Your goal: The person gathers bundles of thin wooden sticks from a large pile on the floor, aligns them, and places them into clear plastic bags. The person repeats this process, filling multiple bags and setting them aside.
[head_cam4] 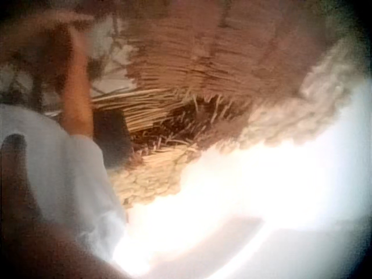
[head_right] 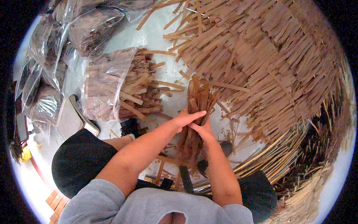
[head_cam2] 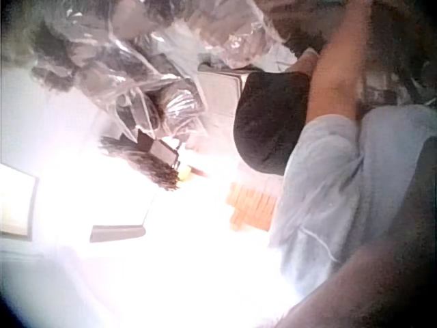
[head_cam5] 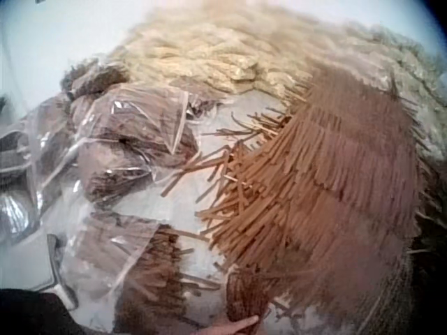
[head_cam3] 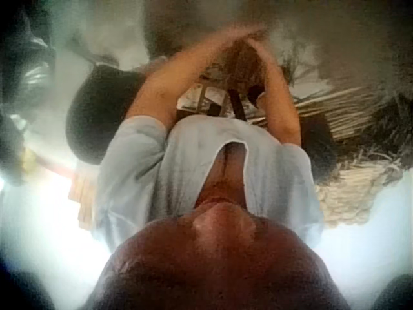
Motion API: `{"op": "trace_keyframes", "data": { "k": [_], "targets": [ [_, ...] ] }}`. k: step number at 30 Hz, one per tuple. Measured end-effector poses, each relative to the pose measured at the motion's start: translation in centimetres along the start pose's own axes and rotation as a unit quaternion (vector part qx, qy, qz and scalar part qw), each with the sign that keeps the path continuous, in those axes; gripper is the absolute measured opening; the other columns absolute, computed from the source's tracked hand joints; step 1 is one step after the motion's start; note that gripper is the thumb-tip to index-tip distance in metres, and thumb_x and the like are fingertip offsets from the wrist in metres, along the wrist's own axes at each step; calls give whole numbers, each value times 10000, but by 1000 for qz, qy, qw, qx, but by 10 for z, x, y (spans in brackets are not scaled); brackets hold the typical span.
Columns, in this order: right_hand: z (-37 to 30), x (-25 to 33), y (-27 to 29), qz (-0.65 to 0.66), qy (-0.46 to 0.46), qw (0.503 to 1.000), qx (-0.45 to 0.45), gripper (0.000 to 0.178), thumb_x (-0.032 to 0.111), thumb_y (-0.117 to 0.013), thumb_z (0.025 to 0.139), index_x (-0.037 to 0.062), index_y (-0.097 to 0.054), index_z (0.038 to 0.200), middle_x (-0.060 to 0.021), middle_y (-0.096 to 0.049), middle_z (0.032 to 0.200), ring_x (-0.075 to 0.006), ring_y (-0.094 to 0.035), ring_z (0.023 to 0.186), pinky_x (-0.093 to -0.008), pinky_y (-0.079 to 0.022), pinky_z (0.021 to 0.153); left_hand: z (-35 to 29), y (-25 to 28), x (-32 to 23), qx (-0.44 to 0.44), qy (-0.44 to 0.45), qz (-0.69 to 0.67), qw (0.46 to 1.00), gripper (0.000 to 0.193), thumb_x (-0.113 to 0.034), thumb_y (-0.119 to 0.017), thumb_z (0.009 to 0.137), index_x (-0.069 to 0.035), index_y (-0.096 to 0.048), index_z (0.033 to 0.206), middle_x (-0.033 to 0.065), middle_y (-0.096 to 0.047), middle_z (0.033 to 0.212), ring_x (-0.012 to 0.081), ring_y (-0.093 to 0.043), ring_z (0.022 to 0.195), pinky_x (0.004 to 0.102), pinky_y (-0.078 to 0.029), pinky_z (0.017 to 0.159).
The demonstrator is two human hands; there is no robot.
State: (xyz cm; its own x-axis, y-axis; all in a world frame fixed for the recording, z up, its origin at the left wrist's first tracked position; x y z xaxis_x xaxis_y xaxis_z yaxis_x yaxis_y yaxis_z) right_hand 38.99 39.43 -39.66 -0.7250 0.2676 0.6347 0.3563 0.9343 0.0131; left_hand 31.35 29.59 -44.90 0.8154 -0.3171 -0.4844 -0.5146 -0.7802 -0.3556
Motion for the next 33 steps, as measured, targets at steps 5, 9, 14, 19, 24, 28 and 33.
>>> {"op": "trace_keyframes", "data": {
  "k": [5,9,14,19,24,28,33],
  "targets": [
    [-10,25,19,-2,77,997,2,763,159,-767,691,47,-387,1343,-102,-541,1231,-229,-538,1112,-366,-428,961,-40,-6,-65,85,-112,141,980,876,-402,-786,748,-9,-348,1397,144,-468,1361,253,-444,1266,406,-351,1064],
    [-19,62,17,8,131,991,-11,737,136,-766,680,46,-414,1322,-97,-564,1196,-225,-550,1089,-369,-431,959,-45,-5,-95,111,-214,185,953,943,-378,-814,718,-15,-302,1422,153,-444,1384,262,-423,1288,407,-332,1085],
    [-32,109,-2,-12,155,988,12,674,148,-760,712,29,-457,1302,-101,-567,1214,-227,-551,1100,-358,-423,968,-62,3,-137,18,-200,376,904,1007,-440,-821,680,32,-303,1404,185,-453,1366,282,-445,1266,394,-335,1087],
    [-27,168,-41,-91,263,961,13,785,205,-813,662,21,-432,1323,-117,-560,1240,-218,-538,1132,-363,-407,997,-114,52,-179,33,-252,385,887,939,-398,-777,724,48,-296,1397,189,-471,1336,271,-453,1246,383,-346,1075],
    [10,189,-75,-224,312,916,117,939,234,-843,619,4,-335,1376,-162,-541,1274,-240,-520,1184,-356,-392,1029,-146,147,-174,151,-284,415,851,648,-214,-699,738,-13,-469,1310,146,-570,1239,268,-528,1160,394,-406,984],
    [23,194,-127,-359,341,861,116,1096,266,-850,585,113,-205,1458,-183,-590,1212,-317,-580,1125,-376,-445,986,-139,210,-123,-157,-313,592,727,411,-204,-657,756,-124,-622,1158,189,-553,1183,400,-531,1041,441,-423,928],
    [52,171,-179,-368,362,849,109,1119,232,-839,559,182,-188,1467,-189,-613,1157,-384,-600,1040,-432,-490,896,-151,238,-112,-355,-375,507,690,355,-61,-589,779,-74,-587,1134,198,-509,1147,387,-550,957,455,-455,879]
  ]
}}
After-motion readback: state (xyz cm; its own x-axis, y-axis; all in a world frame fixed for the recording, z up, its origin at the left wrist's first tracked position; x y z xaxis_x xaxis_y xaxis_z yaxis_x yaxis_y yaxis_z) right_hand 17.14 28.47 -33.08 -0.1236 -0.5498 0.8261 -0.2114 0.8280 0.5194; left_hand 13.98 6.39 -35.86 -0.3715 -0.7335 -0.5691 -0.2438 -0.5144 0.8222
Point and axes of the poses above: each hand's wrist, its own z-axis towards the middle knuckle, its own y-axis out of the back of the hand, x = y × z, the point moved 1 cm from there along z, towards the middle knuckle
